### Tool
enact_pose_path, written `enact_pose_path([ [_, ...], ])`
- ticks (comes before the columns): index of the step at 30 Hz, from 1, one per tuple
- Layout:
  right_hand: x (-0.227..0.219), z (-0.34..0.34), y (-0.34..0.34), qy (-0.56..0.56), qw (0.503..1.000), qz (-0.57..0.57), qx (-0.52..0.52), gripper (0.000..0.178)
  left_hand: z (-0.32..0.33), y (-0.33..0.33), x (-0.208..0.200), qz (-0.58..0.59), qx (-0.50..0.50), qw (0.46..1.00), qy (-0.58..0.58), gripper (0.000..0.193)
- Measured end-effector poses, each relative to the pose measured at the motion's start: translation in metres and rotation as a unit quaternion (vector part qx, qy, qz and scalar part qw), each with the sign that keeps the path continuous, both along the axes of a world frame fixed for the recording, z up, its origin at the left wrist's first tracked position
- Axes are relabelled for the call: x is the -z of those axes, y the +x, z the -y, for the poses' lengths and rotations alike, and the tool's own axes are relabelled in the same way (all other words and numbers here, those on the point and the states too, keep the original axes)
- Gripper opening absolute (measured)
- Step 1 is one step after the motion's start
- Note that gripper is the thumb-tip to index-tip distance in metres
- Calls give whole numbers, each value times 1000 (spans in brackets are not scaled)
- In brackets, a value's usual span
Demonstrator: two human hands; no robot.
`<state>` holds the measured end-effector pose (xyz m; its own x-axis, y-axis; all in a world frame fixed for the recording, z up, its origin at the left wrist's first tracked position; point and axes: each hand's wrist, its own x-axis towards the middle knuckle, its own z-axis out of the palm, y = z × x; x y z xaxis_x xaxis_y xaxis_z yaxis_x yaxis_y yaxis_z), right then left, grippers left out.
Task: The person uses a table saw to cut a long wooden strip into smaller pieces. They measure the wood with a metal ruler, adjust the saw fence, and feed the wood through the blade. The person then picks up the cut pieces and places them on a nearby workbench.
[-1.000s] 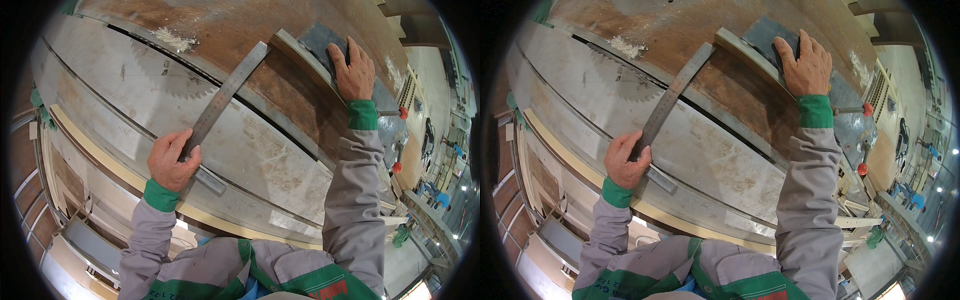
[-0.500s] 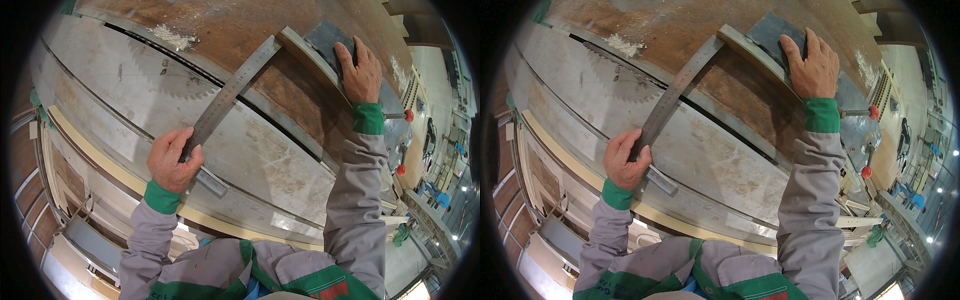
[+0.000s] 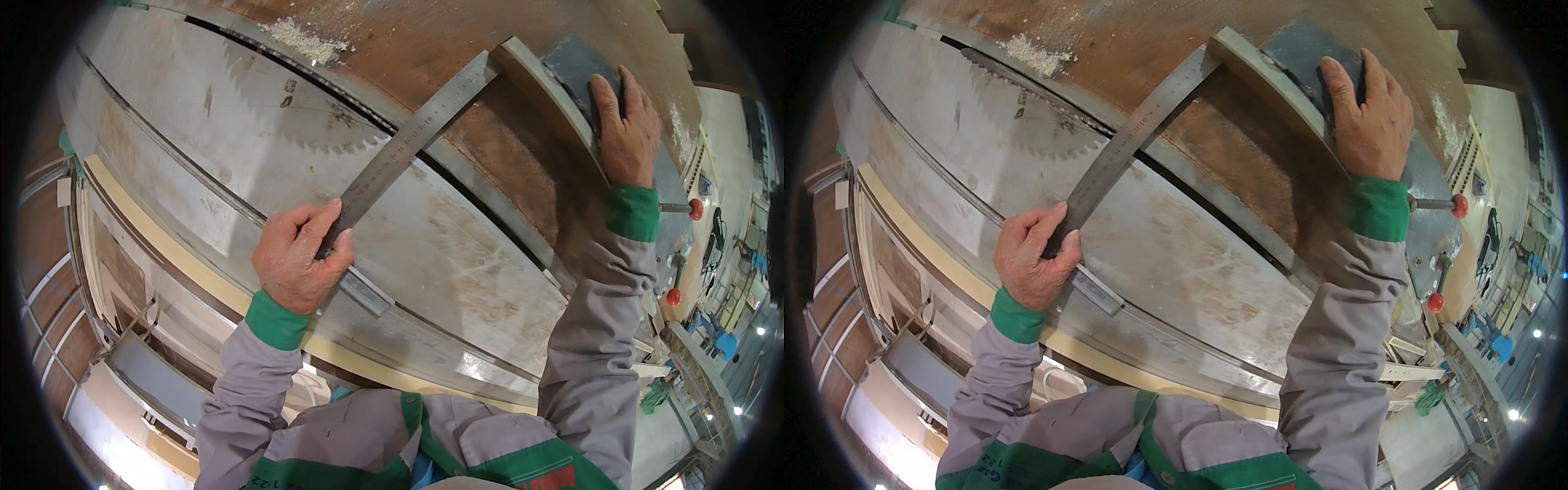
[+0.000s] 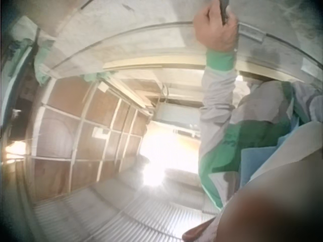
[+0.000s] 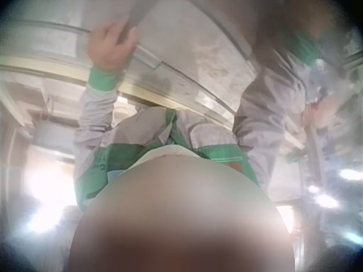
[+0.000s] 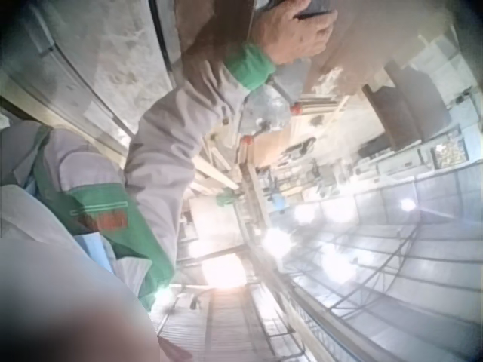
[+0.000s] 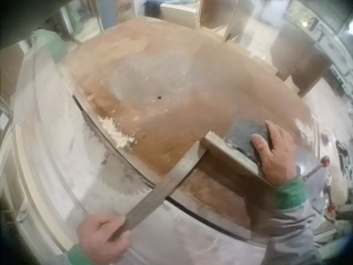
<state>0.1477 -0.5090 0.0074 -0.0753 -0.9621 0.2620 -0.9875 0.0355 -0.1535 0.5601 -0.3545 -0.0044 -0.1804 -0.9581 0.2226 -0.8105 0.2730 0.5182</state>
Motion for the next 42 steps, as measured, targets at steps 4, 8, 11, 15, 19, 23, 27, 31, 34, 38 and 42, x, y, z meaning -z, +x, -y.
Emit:
enact_pose_path([
  [4,-1,2,-1,9,1000,16,-10,76,-1,-1,-1,15,-14,1000,15,44],
  [8,-2,2,0,12,1000,18,-6,77,-2,-1,-3,6,-21,999,35,43],
  [11,-3,1,2,19,999,28,-1,78,0,-1,-4,3,-22,999,39,42],
  [15,-3,1,4,20,1000,17,10,78,0,-1,-5,5,-22,999,45,41],
  [19,-4,0,4,19,1000,12,8,79,1,0,-5,15,-15,999,44,42],
  [23,-2,-1,2,22,999,14,21,79,1,0,-4,19,-10,999,36,43],
  [27,-1,-2,2,22,999,8,21,79,0,0,-6,6,-12,998,62,43],
  [31,-4,-1,4,28,999,-2,23,79,-2,1,-9,-7,-17,995,98,41],
  [34,-7,0,5,34,999,20,19,77,-3,1,-10,-8,-17,995,96,41],
  [38,-9,1,5,25,999,30,16,74,-3,0,-9,-6,-25,996,87,41],
  [42,-7,0,4,29,999,33,22,74,-2,-1,-8,-5,-19,997,76,39],
])
